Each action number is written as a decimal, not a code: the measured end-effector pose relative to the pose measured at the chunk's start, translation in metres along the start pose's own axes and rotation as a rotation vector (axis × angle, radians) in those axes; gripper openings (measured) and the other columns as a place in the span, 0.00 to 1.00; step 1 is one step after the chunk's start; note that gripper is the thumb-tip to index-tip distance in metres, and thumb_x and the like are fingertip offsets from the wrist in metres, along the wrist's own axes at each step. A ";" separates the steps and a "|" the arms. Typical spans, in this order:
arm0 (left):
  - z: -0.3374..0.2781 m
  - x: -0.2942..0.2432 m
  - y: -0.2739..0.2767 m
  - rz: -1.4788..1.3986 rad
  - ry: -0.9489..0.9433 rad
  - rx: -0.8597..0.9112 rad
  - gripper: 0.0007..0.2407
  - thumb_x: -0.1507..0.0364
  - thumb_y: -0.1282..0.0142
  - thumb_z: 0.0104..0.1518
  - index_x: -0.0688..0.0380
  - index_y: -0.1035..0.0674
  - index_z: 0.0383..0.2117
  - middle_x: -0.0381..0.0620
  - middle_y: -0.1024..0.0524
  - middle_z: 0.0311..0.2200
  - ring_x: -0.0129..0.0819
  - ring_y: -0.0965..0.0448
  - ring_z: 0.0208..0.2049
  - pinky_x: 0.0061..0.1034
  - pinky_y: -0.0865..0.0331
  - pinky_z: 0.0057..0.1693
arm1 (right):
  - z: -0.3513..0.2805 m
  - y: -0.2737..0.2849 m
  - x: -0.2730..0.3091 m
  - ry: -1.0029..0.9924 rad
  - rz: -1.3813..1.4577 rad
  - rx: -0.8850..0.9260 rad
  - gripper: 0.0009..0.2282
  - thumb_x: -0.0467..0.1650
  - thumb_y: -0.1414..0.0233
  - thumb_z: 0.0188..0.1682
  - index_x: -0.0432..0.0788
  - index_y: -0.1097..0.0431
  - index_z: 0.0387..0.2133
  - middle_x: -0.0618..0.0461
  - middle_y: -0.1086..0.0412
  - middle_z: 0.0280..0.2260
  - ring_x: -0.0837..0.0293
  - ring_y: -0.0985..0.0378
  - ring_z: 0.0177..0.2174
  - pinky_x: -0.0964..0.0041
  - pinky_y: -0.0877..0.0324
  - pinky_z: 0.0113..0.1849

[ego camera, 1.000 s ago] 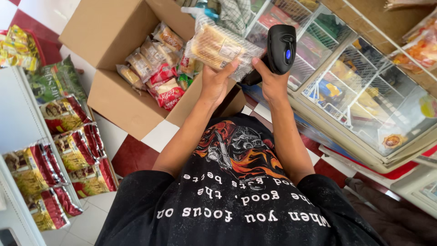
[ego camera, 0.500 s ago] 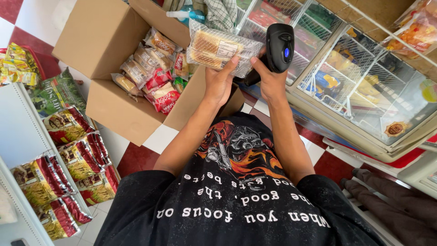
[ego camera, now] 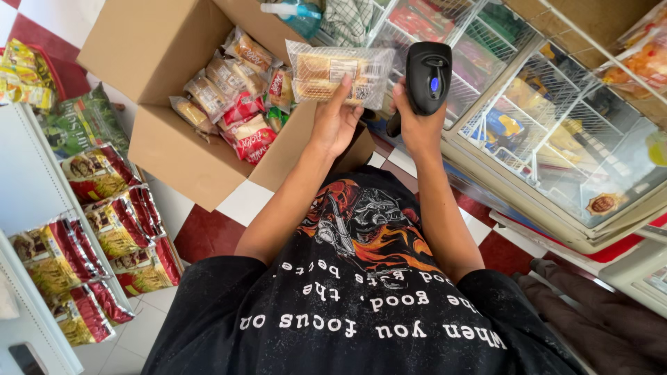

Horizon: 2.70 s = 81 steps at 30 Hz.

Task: The person scans the barcodes on several packaged bread products using a handheld scanner and then places each item into a cardboard box.

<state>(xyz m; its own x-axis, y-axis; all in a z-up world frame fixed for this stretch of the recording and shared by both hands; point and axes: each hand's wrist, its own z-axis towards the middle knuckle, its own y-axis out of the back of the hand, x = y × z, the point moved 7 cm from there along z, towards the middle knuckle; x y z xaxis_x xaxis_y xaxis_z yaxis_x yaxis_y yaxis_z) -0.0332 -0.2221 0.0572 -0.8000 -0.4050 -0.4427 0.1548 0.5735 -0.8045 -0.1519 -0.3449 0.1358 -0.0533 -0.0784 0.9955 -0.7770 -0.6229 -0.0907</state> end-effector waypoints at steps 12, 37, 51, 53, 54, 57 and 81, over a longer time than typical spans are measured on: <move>0.011 -0.013 0.010 -0.071 -0.084 0.039 0.20 0.62 0.36 0.60 0.59 0.25 0.53 0.45 0.21 0.47 0.32 0.21 0.46 0.27 0.27 0.51 | -0.047 -0.048 0.000 -0.141 -0.209 0.234 0.09 0.30 0.37 0.48 0.36 0.27 0.34 0.55 0.25 0.26 0.65 0.23 0.23 0.69 0.27 0.28; -0.012 -0.057 -0.060 0.751 -0.579 0.226 0.21 0.74 0.34 0.56 0.55 0.26 0.56 0.47 0.26 0.55 0.40 0.23 0.57 0.37 0.25 0.61 | -0.023 -0.013 -0.002 -0.061 0.049 0.065 0.09 0.29 0.41 0.55 0.36 0.30 0.42 0.51 0.26 0.32 0.61 0.23 0.29 0.66 0.26 0.34; -0.042 -0.111 -0.188 1.531 -1.346 0.337 0.25 0.79 0.29 0.51 0.52 0.24 0.58 0.51 0.34 0.62 0.53 0.36 0.67 0.42 0.37 0.71 | 0.042 0.017 0.031 0.136 0.523 -0.271 0.29 0.17 0.37 0.45 0.37 0.38 0.60 0.52 0.35 0.53 0.56 0.32 0.54 0.61 0.33 0.56; -0.042 -0.118 -0.203 1.601 -1.312 0.530 0.28 0.80 0.28 0.47 0.51 0.23 0.58 0.50 0.33 0.63 0.51 0.35 0.66 0.41 0.35 0.71 | 0.056 0.030 0.051 0.180 0.551 -0.181 0.28 0.17 0.37 0.46 0.36 0.38 0.60 0.48 0.35 0.54 0.53 0.30 0.54 0.57 0.32 0.58; -0.042 -0.127 -0.210 1.594 -1.325 0.541 0.28 0.80 0.28 0.47 0.51 0.23 0.58 0.50 0.33 0.63 0.51 0.35 0.66 0.41 0.35 0.71 | 0.060 0.039 0.060 0.195 0.551 -0.184 0.28 0.17 0.37 0.46 0.36 0.38 0.60 0.48 0.35 0.54 0.53 0.30 0.54 0.57 0.32 0.58; -0.042 -0.144 -0.244 1.612 -1.420 0.731 0.27 0.77 0.26 0.48 0.50 0.22 0.57 0.50 0.32 0.62 0.53 0.35 0.65 0.42 0.34 0.69 | 0.078 0.060 0.102 0.330 0.482 -0.141 0.29 0.16 0.38 0.46 0.38 0.39 0.62 0.50 0.35 0.57 0.55 0.32 0.57 0.59 0.34 0.61; -0.011 -0.205 -0.535 1.218 -2.021 0.706 0.21 0.76 0.27 0.61 0.51 0.22 0.60 0.47 0.28 0.57 0.49 0.28 0.59 0.39 0.32 0.65 | 0.111 0.075 0.442 1.154 -0.597 -0.278 0.18 0.27 0.34 0.59 0.36 0.36 0.53 0.50 0.30 0.45 0.54 0.24 0.43 0.63 0.27 0.50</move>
<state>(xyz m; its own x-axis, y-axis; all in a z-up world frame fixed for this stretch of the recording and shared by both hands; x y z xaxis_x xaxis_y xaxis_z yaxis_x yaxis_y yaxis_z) 0.0415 -0.4381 0.5827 0.9339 -0.3519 0.0626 0.3337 0.9212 0.2000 -0.1639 -0.5132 0.5656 -0.0526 0.9370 0.3454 -0.9612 -0.1412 0.2369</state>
